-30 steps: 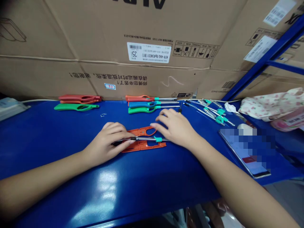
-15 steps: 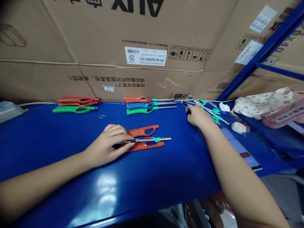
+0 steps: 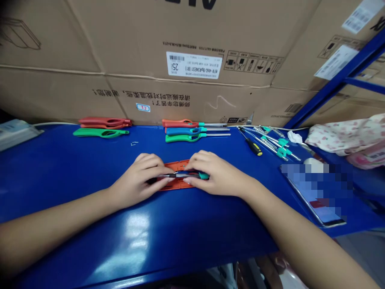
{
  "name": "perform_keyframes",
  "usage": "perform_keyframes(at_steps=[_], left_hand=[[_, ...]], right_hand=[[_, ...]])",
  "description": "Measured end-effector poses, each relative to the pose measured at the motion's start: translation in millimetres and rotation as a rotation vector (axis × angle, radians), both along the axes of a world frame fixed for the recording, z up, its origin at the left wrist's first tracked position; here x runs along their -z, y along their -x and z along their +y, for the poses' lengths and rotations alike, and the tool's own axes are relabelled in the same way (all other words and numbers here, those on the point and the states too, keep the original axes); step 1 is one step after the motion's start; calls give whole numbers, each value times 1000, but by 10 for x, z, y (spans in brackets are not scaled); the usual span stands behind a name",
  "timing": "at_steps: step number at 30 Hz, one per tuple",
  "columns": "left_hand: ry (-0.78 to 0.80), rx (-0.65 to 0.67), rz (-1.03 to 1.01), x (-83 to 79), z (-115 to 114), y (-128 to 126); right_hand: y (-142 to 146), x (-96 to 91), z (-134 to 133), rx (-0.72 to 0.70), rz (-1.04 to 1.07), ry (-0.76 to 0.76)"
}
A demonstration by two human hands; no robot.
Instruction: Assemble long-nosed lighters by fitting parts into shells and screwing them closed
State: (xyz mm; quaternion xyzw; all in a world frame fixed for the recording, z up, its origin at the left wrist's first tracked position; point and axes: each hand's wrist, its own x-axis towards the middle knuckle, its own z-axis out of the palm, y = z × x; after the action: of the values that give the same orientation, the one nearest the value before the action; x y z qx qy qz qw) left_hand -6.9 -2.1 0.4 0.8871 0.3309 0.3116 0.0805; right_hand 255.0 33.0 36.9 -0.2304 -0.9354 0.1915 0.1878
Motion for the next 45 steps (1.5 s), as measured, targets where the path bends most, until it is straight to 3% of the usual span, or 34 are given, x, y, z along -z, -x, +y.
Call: perform_keyframes(at_steps=[6,13,22,30,37,45], left_hand=[[-47,6,-3,-9,-13,15],[-48,14,-71,-25,-27,-18],[-13,73,-110,6,-35,-1],[42,109,-172,37,-29,6],[15,108,-197,-1,-36,-6],[6,95,-253,1,-49,-36]], right_hand=[[15,136,1,-19,-7,10],[-50,144,8,-9,-32,-78],[-58,74,-8,40,-92,-328],[-52,44,-8,43,-111,-462],[-27,-7,-43,88,-138,-705],[-41,-32,-63,102,-173,-799]])
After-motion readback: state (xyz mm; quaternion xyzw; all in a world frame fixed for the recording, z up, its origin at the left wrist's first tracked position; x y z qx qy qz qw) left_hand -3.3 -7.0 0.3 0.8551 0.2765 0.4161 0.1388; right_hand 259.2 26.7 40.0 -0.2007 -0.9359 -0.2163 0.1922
